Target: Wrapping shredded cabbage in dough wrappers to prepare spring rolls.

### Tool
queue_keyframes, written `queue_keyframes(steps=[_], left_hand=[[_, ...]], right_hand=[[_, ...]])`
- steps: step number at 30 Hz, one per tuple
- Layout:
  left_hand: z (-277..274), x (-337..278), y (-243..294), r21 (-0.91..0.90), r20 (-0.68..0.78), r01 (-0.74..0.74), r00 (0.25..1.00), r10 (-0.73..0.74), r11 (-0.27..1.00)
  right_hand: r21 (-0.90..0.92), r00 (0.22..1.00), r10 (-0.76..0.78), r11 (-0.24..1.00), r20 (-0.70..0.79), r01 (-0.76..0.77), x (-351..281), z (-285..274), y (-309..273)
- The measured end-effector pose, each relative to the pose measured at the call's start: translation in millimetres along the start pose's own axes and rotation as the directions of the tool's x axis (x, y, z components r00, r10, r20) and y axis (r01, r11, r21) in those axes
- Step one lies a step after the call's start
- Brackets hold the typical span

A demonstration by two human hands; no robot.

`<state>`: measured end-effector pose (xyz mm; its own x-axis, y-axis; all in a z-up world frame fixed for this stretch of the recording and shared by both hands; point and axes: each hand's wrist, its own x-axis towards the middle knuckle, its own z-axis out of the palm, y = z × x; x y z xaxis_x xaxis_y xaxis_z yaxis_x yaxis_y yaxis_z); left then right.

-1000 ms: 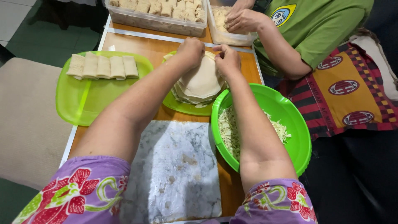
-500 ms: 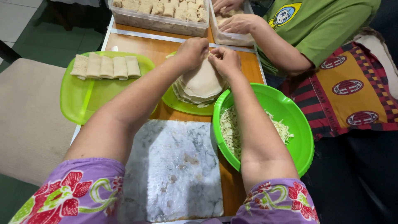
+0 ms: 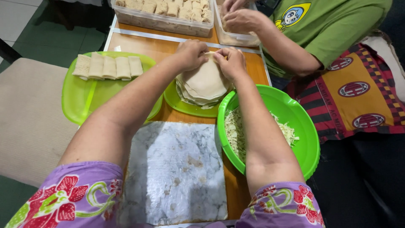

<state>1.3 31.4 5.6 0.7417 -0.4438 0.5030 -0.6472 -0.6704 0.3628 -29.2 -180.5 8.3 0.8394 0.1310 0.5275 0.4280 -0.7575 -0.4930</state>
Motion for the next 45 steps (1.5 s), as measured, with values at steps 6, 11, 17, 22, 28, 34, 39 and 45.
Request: queue_keyframes(steps=[6,11,17,22,28,34,39,45], left_hand=[[-0.2,-3.9,-1.0,0.053,-0.105,0.004,0.995,0.002,0.999],[-3.1,-14.0,2.4,0.107,-0.193,-0.181,0.961,0.199,0.978],[-17.6,-28.5,10.1,-0.028,-0.191,-0.161,0.97,0.153,0.987],[-16.6,-31.6,-1.5,-0.012,-0.103,-0.036,0.994,0.034,0.999],[-16.6,-40.3,-1.2,0.076,-0.203,-0.127,0.969,0.14,0.989],[-17.3,-54.3,10.2,0.12,-0.212,-0.22,0.947,0.242,0.968],[-24.5,-62.9,27.9,-0.071,-0.246,-0.105,0.966,0.084,0.992],[-16.9,-64.3,17.3,-0.083,-0.214,0.051,0.974,-0.068,0.995]], right_hand=[[0.105,0.991,0.094,0.989,0.096,-0.104,-0.4,-6.2,-10.0],[0.048,0.996,-0.01,0.999,0.087,0.006,-5.5,-8.8,-21.0],[-0.019,0.978,-0.206,0.978,0.023,0.207,-2.7,-1.8,-5.1],[0.253,0.99,-0.003,0.967,0.141,-0.033,2.7,7.1,6.8],[0.304,0.989,-0.002,0.952,0.15,-0.044,0.4,1.3,-4.1],[0.023,0.991,-0.089,0.996,0.097,0.088,-5.4,-5.1,-15.7],[-0.053,0.984,-0.163,0.985,0.079,0.167,-7.6,-10.6,-25.3],[-0.047,0.985,-0.065,0.996,0.163,0.074,-9.1,-25.2,-40.5]])
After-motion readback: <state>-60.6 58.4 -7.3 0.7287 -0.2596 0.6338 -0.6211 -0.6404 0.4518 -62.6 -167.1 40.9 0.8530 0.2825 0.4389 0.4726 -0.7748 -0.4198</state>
